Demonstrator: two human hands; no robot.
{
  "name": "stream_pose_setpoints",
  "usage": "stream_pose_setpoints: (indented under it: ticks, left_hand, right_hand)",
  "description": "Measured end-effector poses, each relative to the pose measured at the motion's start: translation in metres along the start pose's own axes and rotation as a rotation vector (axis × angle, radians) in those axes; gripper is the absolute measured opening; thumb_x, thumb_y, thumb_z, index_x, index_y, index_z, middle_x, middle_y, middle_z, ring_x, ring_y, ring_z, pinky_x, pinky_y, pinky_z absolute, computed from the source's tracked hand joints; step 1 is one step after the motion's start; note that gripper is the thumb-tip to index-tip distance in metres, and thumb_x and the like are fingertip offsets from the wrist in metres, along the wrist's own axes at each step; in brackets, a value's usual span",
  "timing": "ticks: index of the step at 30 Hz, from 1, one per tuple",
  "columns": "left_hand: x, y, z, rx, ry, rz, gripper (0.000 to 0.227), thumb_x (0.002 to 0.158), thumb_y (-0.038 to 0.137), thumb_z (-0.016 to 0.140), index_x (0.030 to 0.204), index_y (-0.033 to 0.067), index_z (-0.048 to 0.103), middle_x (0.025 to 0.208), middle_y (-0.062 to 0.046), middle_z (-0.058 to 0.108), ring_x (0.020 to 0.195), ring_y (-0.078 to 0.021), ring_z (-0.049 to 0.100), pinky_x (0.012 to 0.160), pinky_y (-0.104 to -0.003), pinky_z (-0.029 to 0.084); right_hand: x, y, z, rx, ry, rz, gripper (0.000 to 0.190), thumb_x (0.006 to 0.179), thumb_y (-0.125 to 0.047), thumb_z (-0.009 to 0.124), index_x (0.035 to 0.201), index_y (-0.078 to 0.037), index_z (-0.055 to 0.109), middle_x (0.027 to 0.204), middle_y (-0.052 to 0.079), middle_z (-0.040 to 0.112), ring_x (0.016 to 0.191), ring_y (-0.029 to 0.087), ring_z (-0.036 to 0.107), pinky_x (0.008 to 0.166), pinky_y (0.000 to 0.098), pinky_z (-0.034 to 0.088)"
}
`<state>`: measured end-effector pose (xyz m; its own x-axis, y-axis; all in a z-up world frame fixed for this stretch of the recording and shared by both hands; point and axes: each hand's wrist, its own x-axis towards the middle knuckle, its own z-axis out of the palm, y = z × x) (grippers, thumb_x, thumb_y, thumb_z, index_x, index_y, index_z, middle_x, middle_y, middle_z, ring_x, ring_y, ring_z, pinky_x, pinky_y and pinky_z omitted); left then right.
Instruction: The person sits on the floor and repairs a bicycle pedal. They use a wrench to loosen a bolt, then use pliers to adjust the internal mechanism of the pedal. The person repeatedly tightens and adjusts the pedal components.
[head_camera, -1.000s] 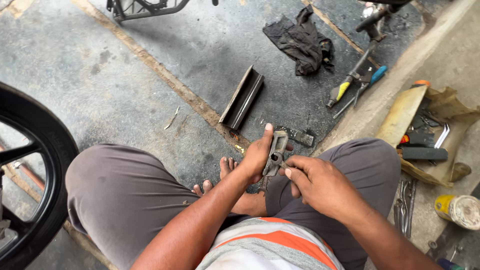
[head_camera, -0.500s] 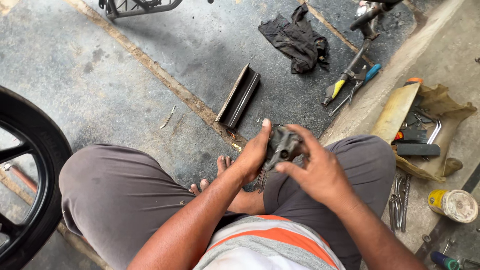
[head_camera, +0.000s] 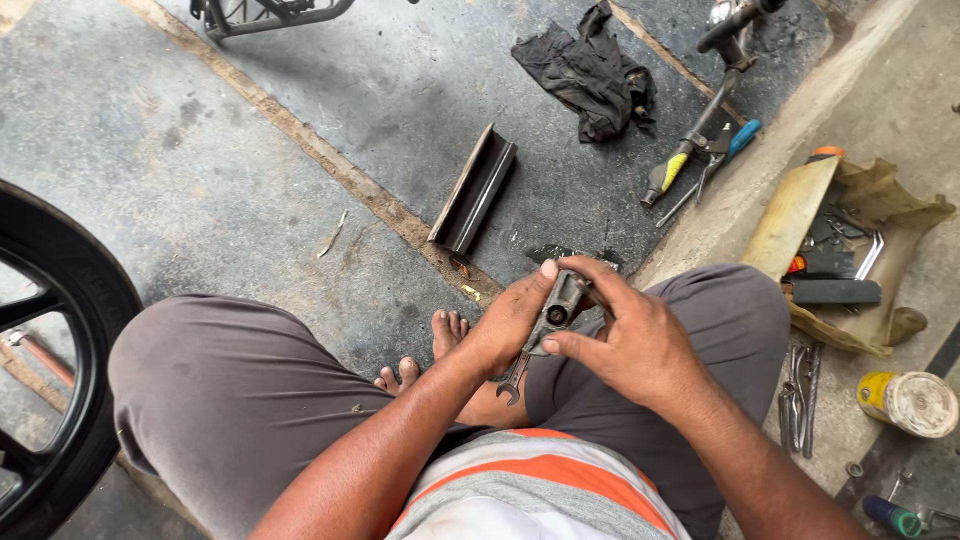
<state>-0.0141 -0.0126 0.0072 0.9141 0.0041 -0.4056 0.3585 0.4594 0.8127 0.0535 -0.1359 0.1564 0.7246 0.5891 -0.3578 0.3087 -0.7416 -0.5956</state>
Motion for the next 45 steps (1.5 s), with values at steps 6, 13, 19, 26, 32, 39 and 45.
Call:
stream_pose_setpoints:
  ticks: [6, 13, 19, 26, 32, 39, 45]
  left_hand:
    - [0.002, -0.015, 0.000, -0.323, -0.005, -0.193, 0.061, 0.106, 0.044, 0.049, 0.142, -0.0043, 0.055, 0.123, -0.016, 0.064, 0.109, -0.0208, 0.061, 0.092, -0.035, 0.050]
    - [0.009, -0.033, -0.005, -0.364, -0.048, -0.084, 0.046, 0.103, 0.017, 0.048, 0.142, -0.0061, 0.053, 0.121, -0.015, 0.064, 0.106, -0.0171, 0.064, 0.093, -0.029, 0.053]
    - [0.014, -0.039, 0.000, -0.108, 0.110, -0.084, 0.050, 0.102, 0.024, 0.050, 0.145, -0.0003, 0.051, 0.131, -0.009, 0.063, 0.120, -0.0145, 0.062, 0.104, -0.028, 0.048]
    - [0.012, 0.004, -0.010, 0.203, 0.160, 0.072, 0.040, 0.102, 0.025, 0.044, 0.132, 0.0024, 0.059, 0.114, -0.012, 0.066, 0.108, -0.0203, 0.061, 0.099, -0.034, 0.048]
    - [0.004, 0.030, -0.001, 0.399, 0.208, 0.139, 0.035, 0.101, 0.026, 0.045, 0.125, 0.0060, 0.058, 0.107, -0.015, 0.066, 0.103, -0.0257, 0.065, 0.093, -0.040, 0.049]
    - [-0.002, 0.031, 0.001, 0.501, 0.314, 0.265, 0.033, 0.102, 0.025, 0.042, 0.124, 0.0040, 0.056, 0.105, -0.020, 0.066, 0.102, -0.0356, 0.067, 0.090, -0.046, 0.050]
    - [-0.001, 0.029, 0.002, 0.539, 0.377, 0.347, 0.032, 0.103, 0.023, 0.041, 0.122, 0.0019, 0.056, 0.105, -0.022, 0.066, 0.103, -0.0388, 0.066, 0.091, -0.049, 0.049]
  right_hand:
    - [0.000, -0.005, -0.001, -0.092, -0.154, 0.232, 0.092, 0.069, -0.044, 0.088, 0.149, -0.029, 0.046, 0.109, 0.006, 0.075, 0.085, 0.026, 0.077, 0.082, 0.0385, 0.060]
    - [-0.002, 0.006, -0.005, 0.015, -0.097, 0.096, 0.090, 0.067, -0.044, 0.090, 0.146, -0.028, 0.051, 0.101, 0.008, 0.078, 0.091, 0.021, 0.077, 0.081, 0.0390, 0.059]
    - [-0.008, 0.007, -0.005, -0.089, -0.197, 0.329, 0.098, 0.073, -0.042, 0.086, 0.158, -0.035, 0.039, 0.097, 0.007, 0.079, 0.079, 0.027, 0.077, 0.079, 0.0384, 0.060]
    - [-0.037, 0.018, -0.013, -0.104, 0.107, 0.072, 0.030, 0.098, -0.026, 0.061, 0.123, -0.010, 0.068, 0.085, 0.010, 0.076, 0.075, 0.020, 0.077, 0.070, 0.0375, 0.058]
    - [-0.031, 0.008, -0.007, -0.007, 0.009, 0.258, 0.032, 0.091, -0.028, 0.064, 0.115, -0.009, 0.073, 0.067, 0.008, 0.076, 0.063, 0.021, 0.077, 0.064, 0.0365, 0.060]
    - [-0.025, -0.010, -0.014, -0.185, -0.002, 0.188, 0.027, 0.092, -0.030, 0.067, 0.103, -0.006, 0.074, 0.069, 0.018, 0.072, 0.068, 0.035, 0.074, 0.064, 0.0437, 0.057]
    - [-0.020, 0.000, -0.012, -0.312, 0.045, -0.033, 0.025, 0.089, -0.025, 0.066, 0.102, -0.005, 0.074, 0.081, 0.021, 0.073, 0.077, 0.041, 0.071, 0.071, 0.0488, 0.056]
